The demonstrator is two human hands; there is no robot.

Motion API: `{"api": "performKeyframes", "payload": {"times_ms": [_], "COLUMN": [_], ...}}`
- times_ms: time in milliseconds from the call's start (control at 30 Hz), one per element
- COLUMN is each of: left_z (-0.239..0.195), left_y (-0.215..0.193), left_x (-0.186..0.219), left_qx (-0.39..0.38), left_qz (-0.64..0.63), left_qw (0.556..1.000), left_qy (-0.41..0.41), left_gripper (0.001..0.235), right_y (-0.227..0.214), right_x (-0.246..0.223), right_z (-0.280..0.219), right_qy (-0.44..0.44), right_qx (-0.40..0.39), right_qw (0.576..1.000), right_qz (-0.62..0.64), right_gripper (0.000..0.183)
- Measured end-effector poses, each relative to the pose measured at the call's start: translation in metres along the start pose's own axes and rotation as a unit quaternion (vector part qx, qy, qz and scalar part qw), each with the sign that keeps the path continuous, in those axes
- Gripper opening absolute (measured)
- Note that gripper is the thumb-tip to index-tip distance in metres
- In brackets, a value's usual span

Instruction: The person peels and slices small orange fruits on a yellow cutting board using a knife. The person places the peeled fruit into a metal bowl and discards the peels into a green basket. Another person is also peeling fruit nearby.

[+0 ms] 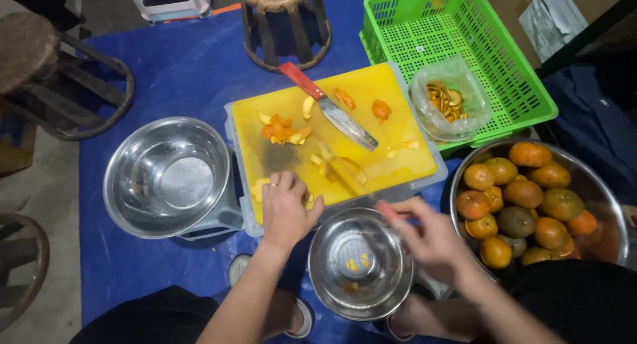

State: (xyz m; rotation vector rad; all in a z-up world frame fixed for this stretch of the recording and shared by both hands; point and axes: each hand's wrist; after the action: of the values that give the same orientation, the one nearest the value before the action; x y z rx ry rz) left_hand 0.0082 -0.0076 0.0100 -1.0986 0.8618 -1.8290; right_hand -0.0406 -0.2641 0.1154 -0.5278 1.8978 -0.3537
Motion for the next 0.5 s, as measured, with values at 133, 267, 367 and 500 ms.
{"api": "performKeyframes", "payload": {"times_ms": [133, 267, 367, 500], "left_z": [0.021, 0.036, 0.048, 0.051], "left_y": [0.010, 0.019, 0.027, 0.041], "left_x": [-0.014, -0.025, -0.012, -0.007], "left_qx": [0.060, -0.009, -0.075, -0.111], "left_qz": [-0.077, -0.054, -0.045, -0.030], "left_qw": [0.994, 0.991, 0.993, 0.993], "left_qy": [-0.053, -0.120, -0.074, -0.020], "left_gripper": [0.012, 0.025, 0.031, 0.019], "right_y": [-0.032, -0.029, -0.029, -0.035], "right_x": [0.039, 0.033, 0.018, 0.015], "right_z": [0.008, 0.010, 0.005, 0.005], "right_qy": [-0.063, -0.022, -0.005, 0.032], "right_qx": [-0.010, -0.002, 0.005, -0.002], "right_qw": [0.993, 0.994, 1.000, 0.999], "right_qz": [0.103, 0.105, 0.005, 0.012], "right_gripper": [0.027, 0.030, 0.027, 0.033]}}
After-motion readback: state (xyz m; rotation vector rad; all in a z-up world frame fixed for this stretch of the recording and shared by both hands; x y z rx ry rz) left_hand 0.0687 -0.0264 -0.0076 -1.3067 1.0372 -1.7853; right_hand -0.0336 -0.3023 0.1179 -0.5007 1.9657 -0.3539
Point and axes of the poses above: each hand's wrist, its own z-axis towards the middle knuckle, its own y-axis out of the palm, x = y × z, and after that the axes turned 1 degree about x, right-handed
